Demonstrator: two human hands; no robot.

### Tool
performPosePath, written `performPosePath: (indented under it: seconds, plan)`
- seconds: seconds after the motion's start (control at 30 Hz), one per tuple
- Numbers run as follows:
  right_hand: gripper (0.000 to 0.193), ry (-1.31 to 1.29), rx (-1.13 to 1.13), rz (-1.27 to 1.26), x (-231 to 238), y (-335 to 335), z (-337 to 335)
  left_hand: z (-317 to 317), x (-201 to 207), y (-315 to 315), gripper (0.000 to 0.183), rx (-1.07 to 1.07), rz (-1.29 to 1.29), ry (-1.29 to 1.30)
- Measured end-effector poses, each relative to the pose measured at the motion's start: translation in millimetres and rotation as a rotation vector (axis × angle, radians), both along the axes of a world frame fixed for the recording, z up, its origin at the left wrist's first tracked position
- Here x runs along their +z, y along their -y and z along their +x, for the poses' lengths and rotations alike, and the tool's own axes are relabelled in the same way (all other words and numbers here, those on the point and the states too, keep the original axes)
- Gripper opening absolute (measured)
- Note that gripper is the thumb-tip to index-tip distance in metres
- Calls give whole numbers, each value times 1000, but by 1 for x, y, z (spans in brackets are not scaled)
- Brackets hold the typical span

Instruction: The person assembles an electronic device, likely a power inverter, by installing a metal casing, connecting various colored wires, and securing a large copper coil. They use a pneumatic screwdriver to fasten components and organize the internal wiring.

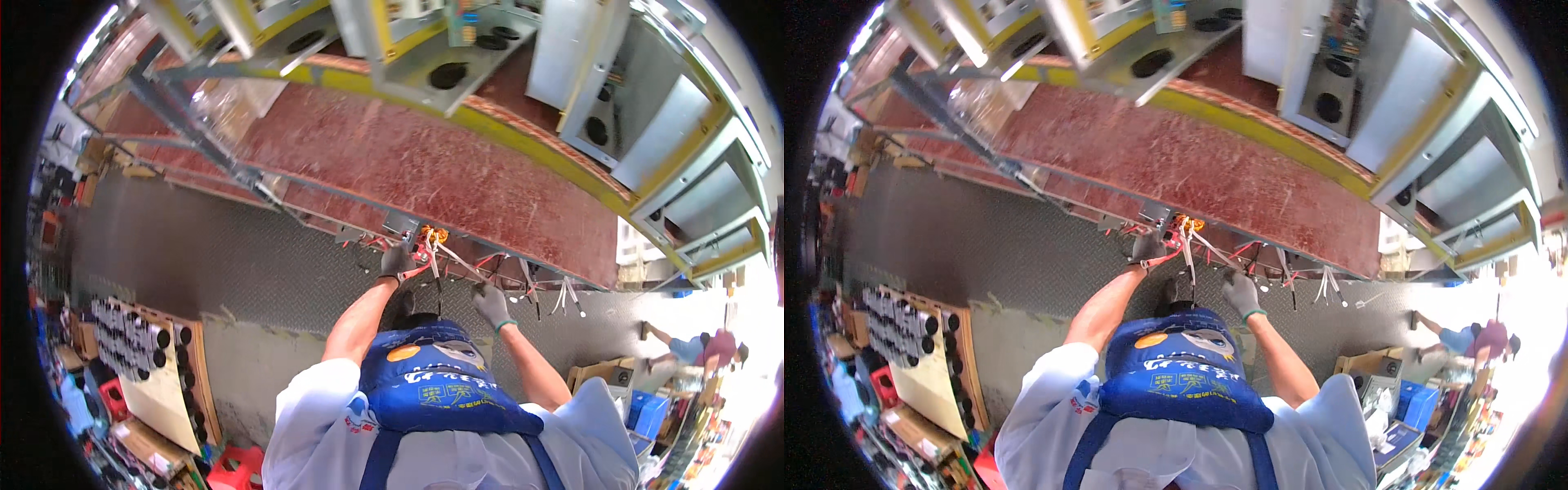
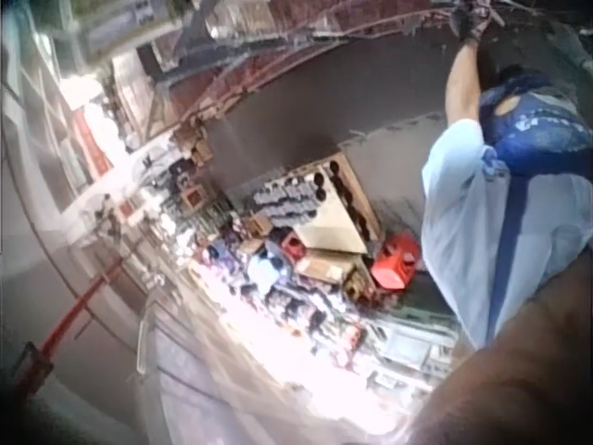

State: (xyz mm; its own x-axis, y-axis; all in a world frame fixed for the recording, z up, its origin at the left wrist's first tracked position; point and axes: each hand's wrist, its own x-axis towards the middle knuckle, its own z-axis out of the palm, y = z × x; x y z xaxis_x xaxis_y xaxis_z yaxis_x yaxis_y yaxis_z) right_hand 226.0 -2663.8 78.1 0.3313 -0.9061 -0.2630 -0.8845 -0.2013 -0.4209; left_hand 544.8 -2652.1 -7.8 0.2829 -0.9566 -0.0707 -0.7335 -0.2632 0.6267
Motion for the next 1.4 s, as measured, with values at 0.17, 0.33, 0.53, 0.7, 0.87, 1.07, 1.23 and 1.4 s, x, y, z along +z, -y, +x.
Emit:
performPosePath:
  seconds: [0.17,0.33,0.53,0.7,0.87,1.07,1.23,1.4]
  plan:
    - [31,90,164,130,99,-6,127,44,-21,-86,26,122,-4,34]
    - [34,79,645,-346,59,12,191,65,32,-136,28,102,19,-93]
    - [35,8,1006,-604,-16,72,275,86,6,-180,32,123,-56,-64]
    - [28,-30,1360,-554,-37,99,292,89,11,-190,34,210,-253,-94]
    - [19,-93,1619,-442,-38,92,316,89,-16,-213,24,322,259,-2]
    - [19,-40,1778,-446,-60,51,341,79,-47,-326,17,761,432,-141]
    - [17,-174,1826,-444,-56,8,375,4,-82,-473,31,1110,480,-388]
    - [45,-248,1902,-452,-38,-51,416,-51,-45,-541,30,1316,424,-592]
